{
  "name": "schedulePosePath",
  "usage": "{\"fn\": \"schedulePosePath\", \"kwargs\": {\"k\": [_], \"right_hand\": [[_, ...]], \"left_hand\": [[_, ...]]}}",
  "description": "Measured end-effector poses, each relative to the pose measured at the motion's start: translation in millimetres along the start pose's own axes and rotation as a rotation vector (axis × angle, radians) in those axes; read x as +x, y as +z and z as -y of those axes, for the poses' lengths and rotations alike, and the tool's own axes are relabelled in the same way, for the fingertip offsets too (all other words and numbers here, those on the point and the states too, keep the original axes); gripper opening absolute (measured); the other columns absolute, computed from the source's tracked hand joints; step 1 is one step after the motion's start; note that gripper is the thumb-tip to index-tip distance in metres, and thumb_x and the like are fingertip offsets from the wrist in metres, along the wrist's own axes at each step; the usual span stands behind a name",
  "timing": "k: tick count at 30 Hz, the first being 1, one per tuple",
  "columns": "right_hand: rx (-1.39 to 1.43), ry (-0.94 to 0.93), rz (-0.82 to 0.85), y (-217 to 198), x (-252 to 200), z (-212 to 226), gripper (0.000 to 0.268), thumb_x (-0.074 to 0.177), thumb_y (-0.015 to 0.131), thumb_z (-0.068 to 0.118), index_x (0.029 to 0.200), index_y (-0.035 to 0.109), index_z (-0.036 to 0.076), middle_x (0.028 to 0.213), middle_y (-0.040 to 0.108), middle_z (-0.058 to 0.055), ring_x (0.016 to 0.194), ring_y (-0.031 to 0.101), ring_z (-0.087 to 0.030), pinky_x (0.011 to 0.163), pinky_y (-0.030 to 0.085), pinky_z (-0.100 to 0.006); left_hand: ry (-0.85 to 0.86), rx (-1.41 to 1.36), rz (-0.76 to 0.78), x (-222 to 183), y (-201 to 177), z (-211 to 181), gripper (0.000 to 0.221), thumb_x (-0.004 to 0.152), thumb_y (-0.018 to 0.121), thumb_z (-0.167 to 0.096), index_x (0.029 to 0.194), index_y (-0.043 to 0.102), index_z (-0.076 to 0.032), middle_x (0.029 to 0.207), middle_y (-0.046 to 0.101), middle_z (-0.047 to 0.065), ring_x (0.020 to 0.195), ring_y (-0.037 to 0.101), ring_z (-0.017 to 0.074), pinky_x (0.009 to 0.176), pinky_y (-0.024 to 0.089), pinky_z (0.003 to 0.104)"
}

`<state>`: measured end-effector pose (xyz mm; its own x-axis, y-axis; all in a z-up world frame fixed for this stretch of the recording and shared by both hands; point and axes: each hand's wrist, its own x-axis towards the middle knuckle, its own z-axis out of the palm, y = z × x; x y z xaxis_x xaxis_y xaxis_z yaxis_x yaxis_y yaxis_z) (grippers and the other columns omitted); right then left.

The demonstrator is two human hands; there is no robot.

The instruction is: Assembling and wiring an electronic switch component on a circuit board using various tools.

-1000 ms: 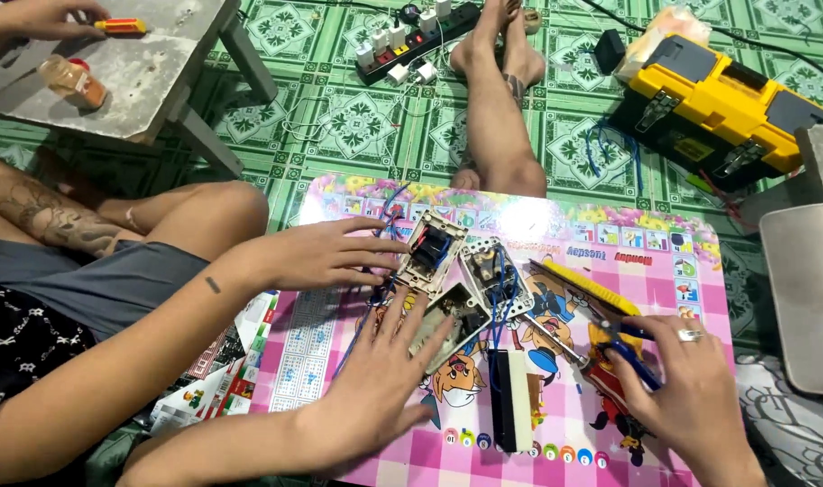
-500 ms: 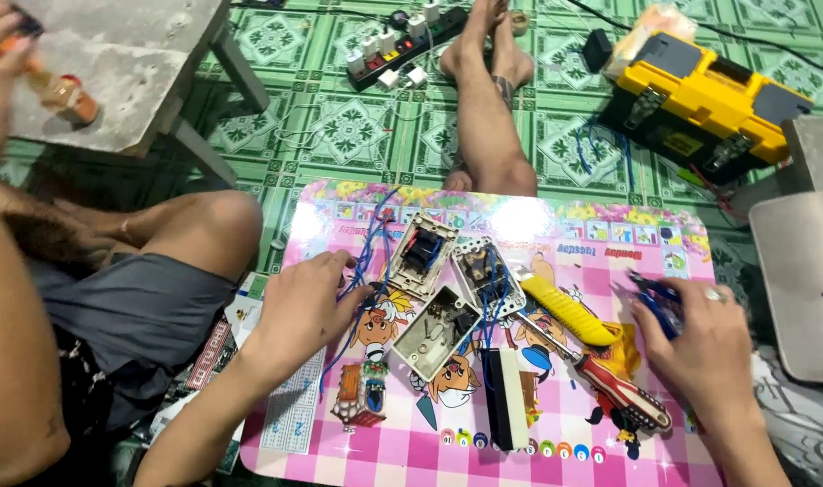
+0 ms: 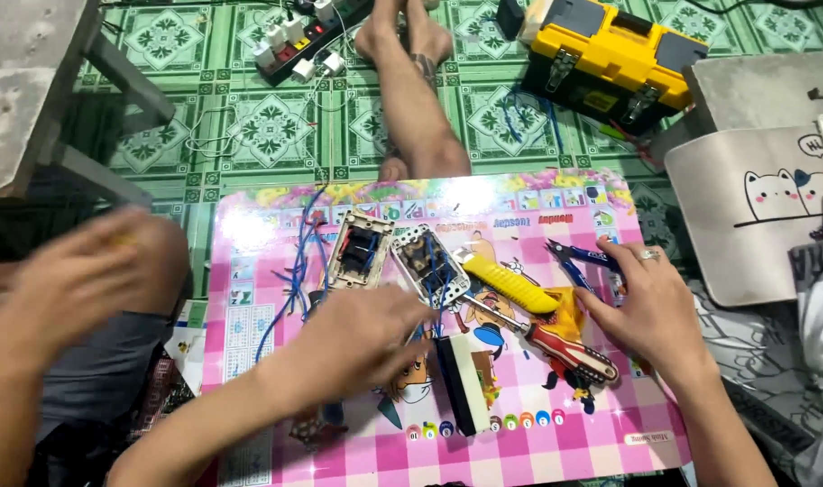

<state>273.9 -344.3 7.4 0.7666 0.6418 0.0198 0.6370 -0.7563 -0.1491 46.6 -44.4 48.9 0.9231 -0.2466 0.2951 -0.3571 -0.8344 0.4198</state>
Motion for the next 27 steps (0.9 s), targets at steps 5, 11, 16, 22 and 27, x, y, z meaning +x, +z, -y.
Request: {"fn": "schedulePosePath", "kwargs": {"k": [5,11,16,22,27], "right_hand": [[0.025,-0.073,-0.095,2.1,-0.5,1.7,0.071,0.08,0.078,0.045,0.142,0.063,0.013,0.121,0.073,-0.013,0.113,0.063,-0.034,0.085,0.054,-0.05],[0.037,-0.26,-0.2,25.2,8.9,-10.6,0.06,0.082,0.078,0.036,0.132,0.068,0.006,0.125,0.073,-0.012,0.121,0.063,-0.033,0.106,0.048,-0.043],[0.053,-0.331,-0.292,5.1,-3.4,12.7,0.05,0.084,0.077,0.029,0.129,0.072,0.009,0.135,0.068,-0.016,0.131,0.057,-0.036,0.11,0.05,-0.049],[0.183,-0.553,-0.439,8.7,-4.4,25.7,0.023,0.087,0.08,0.009,0.109,0.076,0.003,0.113,0.073,-0.014,0.105,0.066,-0.032,0.102,0.054,-0.047],[0.235,-0.553,-0.462,23.6,-3.3,29.4,0.012,0.088,0.079,0.002,0.099,0.077,0.006,0.112,0.074,-0.01,0.105,0.066,-0.032,0.103,0.055,-0.048]], "left_hand": [[0.298,-0.019,0.157,-17.1,8.3,-55.4,0.014,0.1,0.065,-0.01,0.09,0.056,-0.008,0.077,0.056,0.005,0.067,0.058,0.0263,0.048,0.042,0.042],[0.321,-0.273,0.164,-21.0,-1.7,-38.3,0.018,0.098,0.051,-0.004,0.112,0.061,-0.003,0.093,0.063,0.015,0.082,0.064,0.0359,0.062,0.047,0.048],[-0.105,0.14,-0.257,-21.7,-7.0,12.1,0.04,0.079,0.055,0.015,0.117,0.063,0.002,0.099,0.069,0.019,0.075,0.068,0.0316,0.059,0.054,0.044],[-0.925,0.539,0.071,-44.7,-22.0,78.3,0.022,0.096,0.063,-0.009,0.117,0.065,-0.004,0.102,0.07,0.016,0.088,0.068,0.0315,0.066,0.06,0.045],[-1.05,0.569,0.34,-56.8,-16.8,116.9,0.017,0.09,0.06,-0.004,0.089,0.074,-0.013,0.086,0.073,0.006,0.078,0.074,0.0317,0.057,0.057,0.043]]}}
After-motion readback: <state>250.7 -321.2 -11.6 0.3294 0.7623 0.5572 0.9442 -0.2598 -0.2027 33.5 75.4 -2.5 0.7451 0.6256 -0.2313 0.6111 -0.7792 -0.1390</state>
